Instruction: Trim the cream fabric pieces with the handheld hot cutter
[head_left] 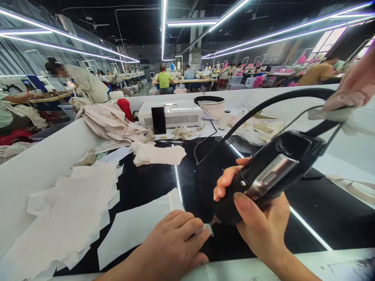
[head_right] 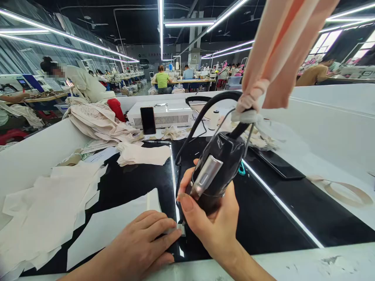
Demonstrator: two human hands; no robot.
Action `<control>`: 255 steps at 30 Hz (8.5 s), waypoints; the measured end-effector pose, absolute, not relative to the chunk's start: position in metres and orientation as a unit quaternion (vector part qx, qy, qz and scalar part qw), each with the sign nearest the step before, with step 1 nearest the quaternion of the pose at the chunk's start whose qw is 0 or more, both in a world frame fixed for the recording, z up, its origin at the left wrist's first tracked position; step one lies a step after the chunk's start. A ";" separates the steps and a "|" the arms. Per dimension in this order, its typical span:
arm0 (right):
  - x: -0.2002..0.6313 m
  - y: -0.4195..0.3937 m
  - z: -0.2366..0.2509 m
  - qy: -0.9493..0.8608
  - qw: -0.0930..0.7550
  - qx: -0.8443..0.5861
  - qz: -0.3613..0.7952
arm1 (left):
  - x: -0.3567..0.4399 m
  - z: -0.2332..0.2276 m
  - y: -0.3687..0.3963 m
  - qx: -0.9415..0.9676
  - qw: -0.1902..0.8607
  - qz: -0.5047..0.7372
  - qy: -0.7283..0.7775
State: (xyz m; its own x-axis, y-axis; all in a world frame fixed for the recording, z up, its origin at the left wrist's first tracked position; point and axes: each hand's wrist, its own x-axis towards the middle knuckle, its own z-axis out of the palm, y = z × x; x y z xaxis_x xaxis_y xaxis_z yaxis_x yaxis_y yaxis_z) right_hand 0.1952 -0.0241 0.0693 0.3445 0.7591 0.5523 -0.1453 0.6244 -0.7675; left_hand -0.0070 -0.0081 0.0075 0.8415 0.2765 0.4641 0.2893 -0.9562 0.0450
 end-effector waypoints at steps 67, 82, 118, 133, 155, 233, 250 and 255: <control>0.193 -0.031 0.063 -0.486 0.747 -0.324 0.317 | -0.015 0.011 -0.003 -0.958 -0.038 -0.220 -0.182; 0.209 -0.037 0.069 -0.488 0.745 -0.351 0.289 | -0.016 0.008 -0.002 -0.953 -0.041 -0.252 -0.163; 0.196 -0.023 0.080 -0.453 0.765 -0.345 0.302 | -0.005 0.007 -0.009 -0.962 0.018 -0.220 -0.160; 0.196 -0.024 0.079 -0.448 0.773 -0.337 0.297 | -0.008 0.003 -0.006 -0.953 -0.019 -0.251 -0.168; 0.200 -0.035 0.075 -0.455 0.770 -0.323 0.309 | -0.008 0.005 -0.005 -0.957 -0.011 -0.244 -0.157; 0.176 0.005 0.078 -0.453 0.754 -0.394 0.267 | -0.004 0.057 0.064 -0.950 -0.222 0.020 -0.219; 0.175 0.004 0.077 -0.458 0.747 -0.405 0.263 | 0.002 0.054 0.054 -0.944 -0.211 -0.002 -0.253; 0.176 0.004 0.076 -0.458 0.746 -0.404 0.266 | -0.001 0.058 0.051 -0.939 -0.215 0.032 -0.268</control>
